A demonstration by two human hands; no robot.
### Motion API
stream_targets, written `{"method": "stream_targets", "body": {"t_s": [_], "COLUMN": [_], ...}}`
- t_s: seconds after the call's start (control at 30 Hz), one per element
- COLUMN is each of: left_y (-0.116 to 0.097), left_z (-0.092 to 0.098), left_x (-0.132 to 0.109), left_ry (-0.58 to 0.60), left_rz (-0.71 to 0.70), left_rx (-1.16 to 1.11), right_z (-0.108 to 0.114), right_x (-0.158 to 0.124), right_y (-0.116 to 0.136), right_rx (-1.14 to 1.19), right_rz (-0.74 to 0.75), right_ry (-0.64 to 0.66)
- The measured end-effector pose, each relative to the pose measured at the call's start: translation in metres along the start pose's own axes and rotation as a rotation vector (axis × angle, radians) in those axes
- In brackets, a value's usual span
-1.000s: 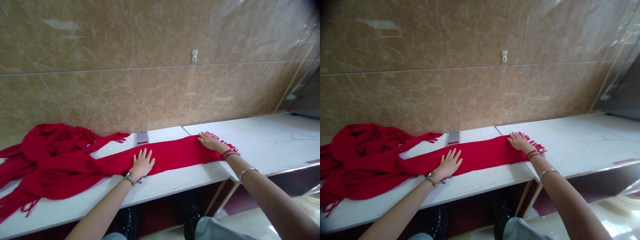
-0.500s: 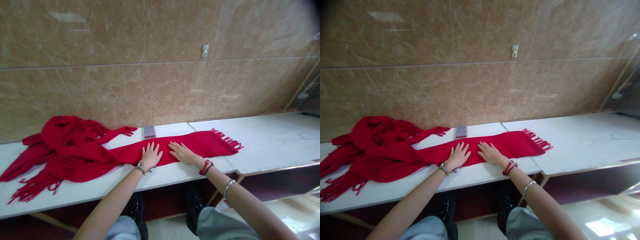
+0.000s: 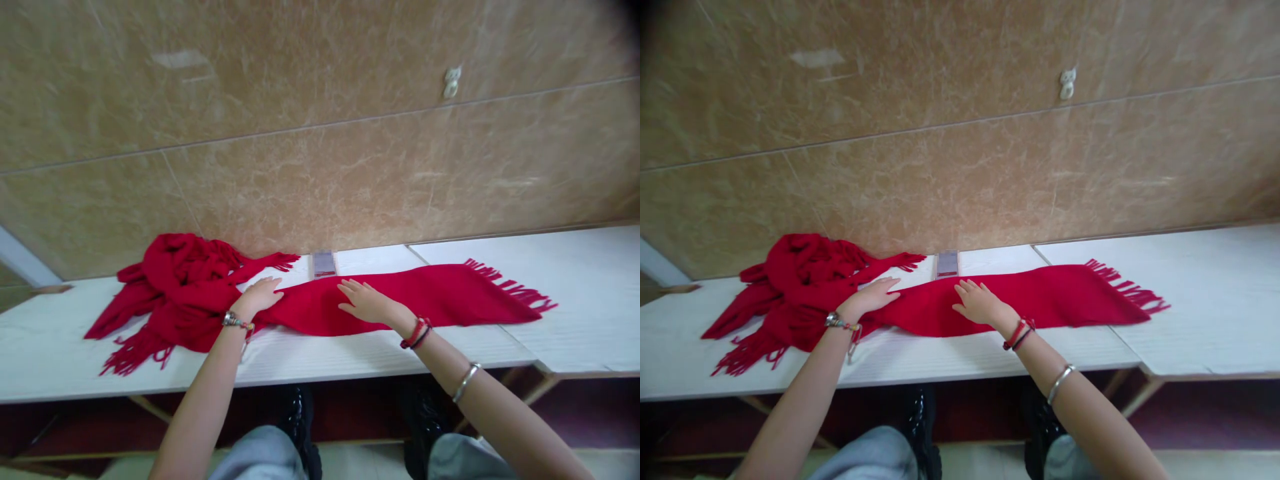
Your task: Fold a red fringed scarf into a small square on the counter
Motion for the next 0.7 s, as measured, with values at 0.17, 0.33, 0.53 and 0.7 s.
{"method": "stream_targets", "body": {"t_s": [0.17,0.33,0.53,0.7], "left_y": [0.03,0.039,0.035,0.021], "left_z": [-0.005,-0.017,-0.019,-0.015], "left_x": [-0.012,-0.022,-0.019,-0.015], "left_ry": [0.144,0.184,0.083,0.08], "left_rz": [-0.037,0.006,-0.041,-0.122], "left_rx": [-0.03,-0.057,-0.071,-0.086], "right_z": [-0.019,-0.032,-0.036,-0.028], "right_x": [0.026,0.038,0.032,0.026], "right_y": [0.045,0.056,0.046,0.04], "right_rx": [0.081,0.049,0.033,0.05], "right_rz": [0.089,0.108,0.182,0.192], "right_ry": [0.137,0.183,0.138,0.154]}}
Point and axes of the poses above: each hand's wrist, its own x-axis towards the middle knuckle, its own z-axis out of the back of the hand, y = z × x, the point moved 1 cm from there along x, towards the middle knuckle, and after that the axes turned 12 degrees about x, right-handed, at the moved point
